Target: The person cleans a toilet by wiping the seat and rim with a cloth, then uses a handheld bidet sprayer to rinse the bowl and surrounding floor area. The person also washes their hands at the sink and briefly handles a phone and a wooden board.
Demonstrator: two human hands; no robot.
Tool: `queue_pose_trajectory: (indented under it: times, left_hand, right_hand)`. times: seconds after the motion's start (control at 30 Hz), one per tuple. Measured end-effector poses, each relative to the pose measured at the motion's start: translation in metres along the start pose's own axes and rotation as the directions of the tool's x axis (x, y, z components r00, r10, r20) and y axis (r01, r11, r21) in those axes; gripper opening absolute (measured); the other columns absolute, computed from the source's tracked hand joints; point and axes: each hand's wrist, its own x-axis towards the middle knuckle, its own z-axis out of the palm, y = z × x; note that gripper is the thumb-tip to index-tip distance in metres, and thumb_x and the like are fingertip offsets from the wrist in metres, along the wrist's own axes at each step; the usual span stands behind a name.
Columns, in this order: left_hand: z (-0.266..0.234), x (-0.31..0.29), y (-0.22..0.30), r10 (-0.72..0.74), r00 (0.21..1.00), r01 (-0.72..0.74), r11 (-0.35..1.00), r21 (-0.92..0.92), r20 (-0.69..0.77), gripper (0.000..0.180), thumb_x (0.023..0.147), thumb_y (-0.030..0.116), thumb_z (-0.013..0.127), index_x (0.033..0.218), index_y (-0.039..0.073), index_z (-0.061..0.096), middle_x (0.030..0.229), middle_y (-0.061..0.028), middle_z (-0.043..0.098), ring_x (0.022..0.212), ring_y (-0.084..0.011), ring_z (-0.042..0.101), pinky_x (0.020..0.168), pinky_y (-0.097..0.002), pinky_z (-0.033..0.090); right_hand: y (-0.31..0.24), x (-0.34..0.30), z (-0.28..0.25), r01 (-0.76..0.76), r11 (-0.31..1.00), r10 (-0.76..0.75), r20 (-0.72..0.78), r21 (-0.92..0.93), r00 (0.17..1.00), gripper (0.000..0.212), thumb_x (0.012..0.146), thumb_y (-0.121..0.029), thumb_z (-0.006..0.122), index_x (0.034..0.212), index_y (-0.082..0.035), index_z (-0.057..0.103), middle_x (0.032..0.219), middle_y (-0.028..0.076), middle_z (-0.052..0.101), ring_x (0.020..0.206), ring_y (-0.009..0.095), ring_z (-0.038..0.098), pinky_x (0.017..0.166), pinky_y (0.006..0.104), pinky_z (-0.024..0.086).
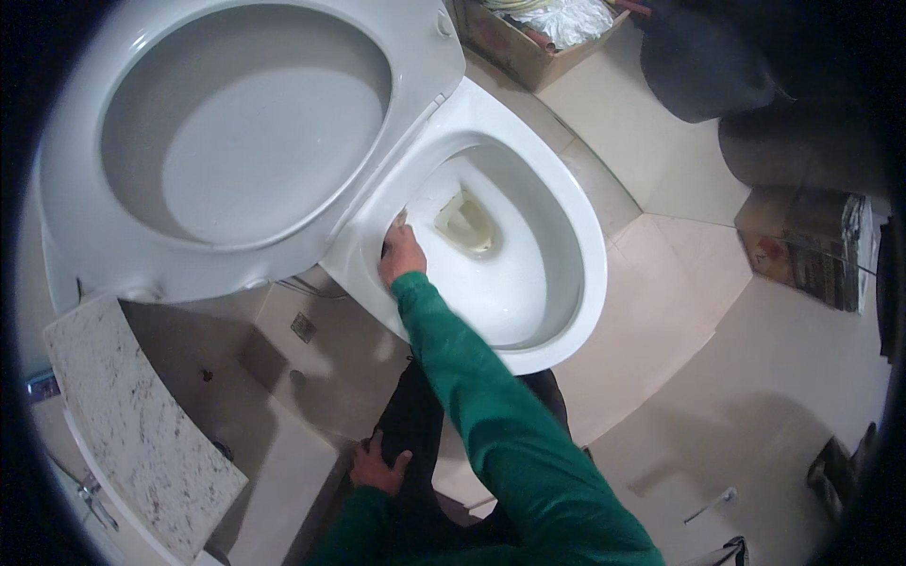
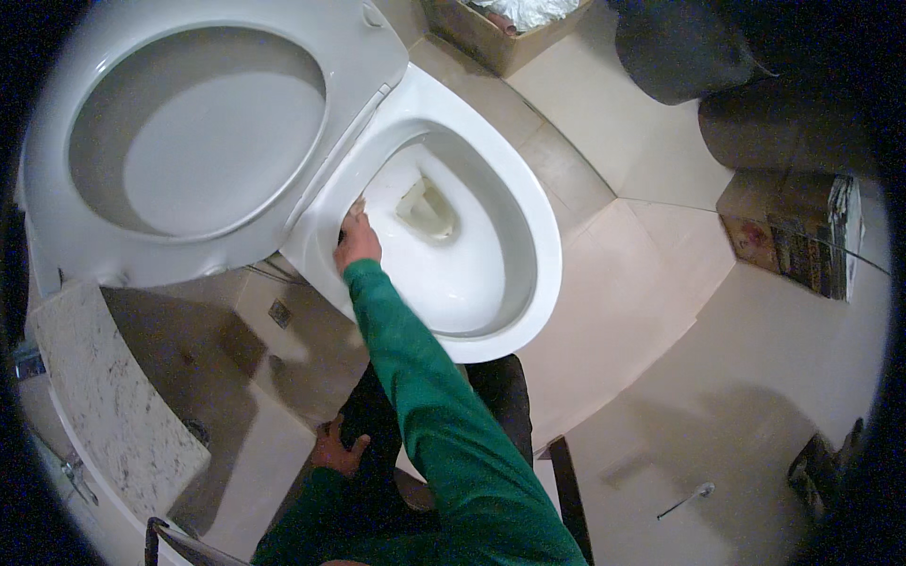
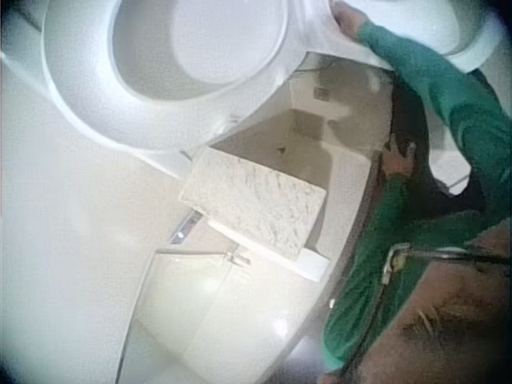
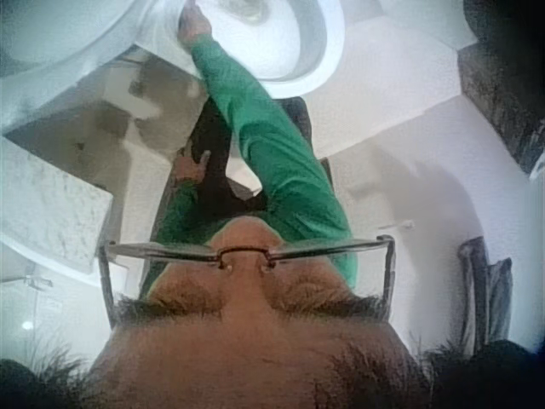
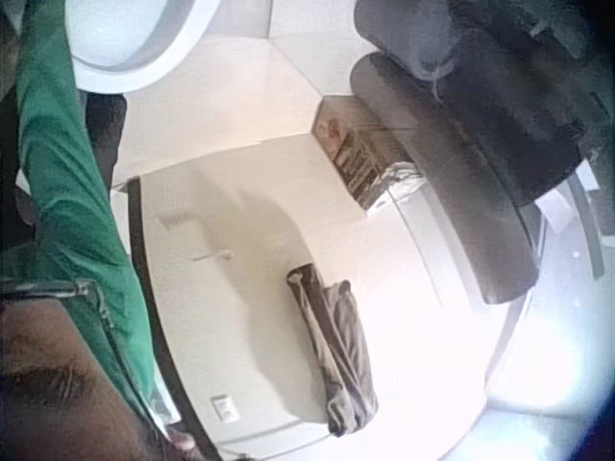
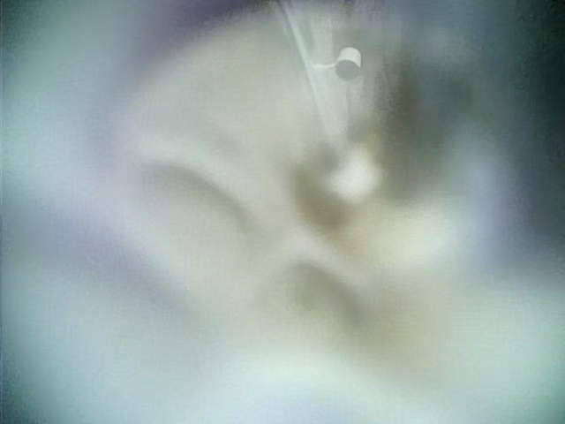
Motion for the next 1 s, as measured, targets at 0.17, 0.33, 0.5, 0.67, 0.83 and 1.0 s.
queue_pose_trajectory:
  times: [0.17, 0.33, 0.5, 0.67, 0.83, 1.0]
  left_hand:
    - [-0.018, 0.013, 0.013, 0.077, 0.997, -0.077, 0.995, -0.067, -0.012, 0.072, 0.074, 0.052, 0.059, 0.127, 0.007, 0.040, 0.124, -0.0258, 0.039, 0.111, -0.0402, 0.043, 0.092, -0.0465, 0.037]
    - [-0.027, 0.028, 0.012, 0.084, 0.994, -0.087, 0.995, -0.040, -0.069, 0.070, 0.074, 0.049, 0.060, 0.126, 0.006, 0.041, 0.122, -0.0245, 0.041, 0.111, -0.0394, 0.044, 0.092, -0.0460, 0.038]
    - [-0.033, 0.038, 0.008, 0.091, 0.992, -0.095, 0.995, -0.037, -0.092, 0.066, 0.075, 0.046, 0.060, 0.125, 0.006, 0.043, 0.121, -0.0232, 0.042, 0.111, -0.0391, 0.044, 0.091, -0.0468, 0.038]
    - [-0.041, 0.041, 0.011, 0.069, 0.997, -0.070, 0.997, -0.035, -0.018, 0.065, 0.075, 0.044, 0.061, 0.125, 0.007, 0.043, 0.121, -0.0238, 0.041, 0.111, -0.0394, 0.044, 0.091, -0.0475, 0.038]
    - [-0.043, 0.044, 0.012, 0.085, 0.996, -0.086, 0.996, -0.003, -0.027, 0.065, 0.075, 0.043, 0.061, 0.126, 0.006, 0.042, 0.122, -0.0244, 0.041, 0.111, -0.0395, 0.044, 0.091, -0.0472, 0.038]
    - [-0.042, 0.040, 0.007, 0.060, 0.998, -0.060, 0.998, 0.011, -0.003, 0.064, 0.075, 0.044, 0.061, 0.124, 0.005, 0.044, 0.121, -0.0250, 0.042, 0.110, -0.0394, 0.044, 0.091, -0.0464, 0.038]
  right_hand:
    - [0.024, 0.006, 0.009, 0.006, 0.993, 0.005, -0.096, 0.115, 0.995, 0.021, 0.074, -0.010, 0.052, 0.094, -0.006, 0.059, 0.101, 0.017, 0.054, 0.092, 0.036, 0.054, 0.083, 0.0408, 0.043]
    - [0.029, 0.082, -0.057, -0.169, 0.913, 0.316, -0.381, 0.372, 0.869, 0.022, 0.076, -0.012, 0.051, 0.094, -0.003, 0.057, 0.094, 0.018, 0.056, 0.088, 0.036, 0.054, 0.080, 0.0393, 0.044]
    - [0.027, 0.061, -0.015, -0.064, 0.986, 0.135, -0.523, 0.152, 0.841, 0.015, 0.075, -0.012, 0.052, 0.087, -0.004, 0.056, 0.094, 0.015, 0.056, 0.089, 0.033, 0.053, 0.076, 0.0402, 0.043]
    - [0.029, -0.001, 0.003, 0.026, 0.999, -0.021, -0.133, 0.032, 0.991, 0.016, 0.072, -0.017, 0.059, 0.086, -0.009, 0.059, 0.091, 0.016, 0.059, 0.086, 0.037, 0.056, 0.074, 0.0418, 0.045]
    - [0.035, 0.054, -0.050, -0.055, 0.964, 0.201, -0.573, 0.261, 0.794, 0.021, 0.076, -0.018, 0.056, 0.089, -0.003, 0.057, 0.087, 0.019, 0.060, 0.080, 0.038, 0.057, 0.071, 0.0412, 0.045]
    - [0.020, 0.000, -0.012, -0.119, 0.991, 0.113, -0.094, -0.061, 0.989, 0.027, 0.075, -0.019, 0.054, 0.098, -0.006, 0.057, 0.096, 0.018, 0.058, 0.085, 0.038, 0.057, 0.076, 0.0443, 0.045]
